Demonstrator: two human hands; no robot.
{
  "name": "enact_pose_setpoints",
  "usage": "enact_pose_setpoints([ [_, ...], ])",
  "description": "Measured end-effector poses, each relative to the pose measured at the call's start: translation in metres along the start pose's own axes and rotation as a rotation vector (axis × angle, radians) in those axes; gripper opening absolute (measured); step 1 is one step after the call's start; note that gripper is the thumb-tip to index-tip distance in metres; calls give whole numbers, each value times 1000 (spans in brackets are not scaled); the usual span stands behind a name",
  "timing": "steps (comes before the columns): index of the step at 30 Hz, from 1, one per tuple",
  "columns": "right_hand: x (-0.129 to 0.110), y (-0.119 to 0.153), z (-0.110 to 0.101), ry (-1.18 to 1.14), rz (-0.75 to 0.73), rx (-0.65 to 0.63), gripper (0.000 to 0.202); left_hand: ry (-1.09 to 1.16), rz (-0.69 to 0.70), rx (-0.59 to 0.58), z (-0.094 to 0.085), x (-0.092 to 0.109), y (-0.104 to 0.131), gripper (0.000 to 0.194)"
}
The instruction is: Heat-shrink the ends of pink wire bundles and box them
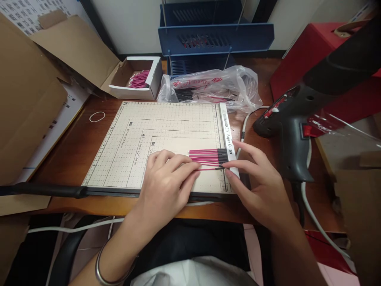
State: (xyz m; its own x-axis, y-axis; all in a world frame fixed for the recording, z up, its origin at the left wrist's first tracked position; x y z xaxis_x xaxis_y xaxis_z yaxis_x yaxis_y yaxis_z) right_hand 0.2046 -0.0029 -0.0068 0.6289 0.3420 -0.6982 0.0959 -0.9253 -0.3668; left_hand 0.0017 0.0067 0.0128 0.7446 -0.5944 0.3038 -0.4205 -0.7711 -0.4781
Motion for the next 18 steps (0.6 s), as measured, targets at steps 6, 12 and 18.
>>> enact_pose_setpoints([
  [6,-8,5,3,28,71,16,38,-19,-16,-15,3,1,-4,7],
  [12,-6,7,12,26,278,31,58,-70,17,-36,10,6,-12,10],
  [18,-3,5,14,48,394,-18,59,-108,31,-27,13,9,-15,12],
])
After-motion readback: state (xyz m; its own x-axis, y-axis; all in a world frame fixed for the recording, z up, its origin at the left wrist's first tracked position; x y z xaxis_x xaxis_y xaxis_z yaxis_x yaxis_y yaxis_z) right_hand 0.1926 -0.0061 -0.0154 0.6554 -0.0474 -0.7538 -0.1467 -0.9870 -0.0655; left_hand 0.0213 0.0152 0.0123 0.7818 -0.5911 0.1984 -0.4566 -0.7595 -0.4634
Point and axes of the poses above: each hand's wrist, its own y-axis away from the middle knuckle, its own z-axis out of the palm, x = y × z, the point moved 5 cm from there along -y, towards the middle knuckle, and after that the axes turned 5 degrees about -y, right-handed, at the moved point
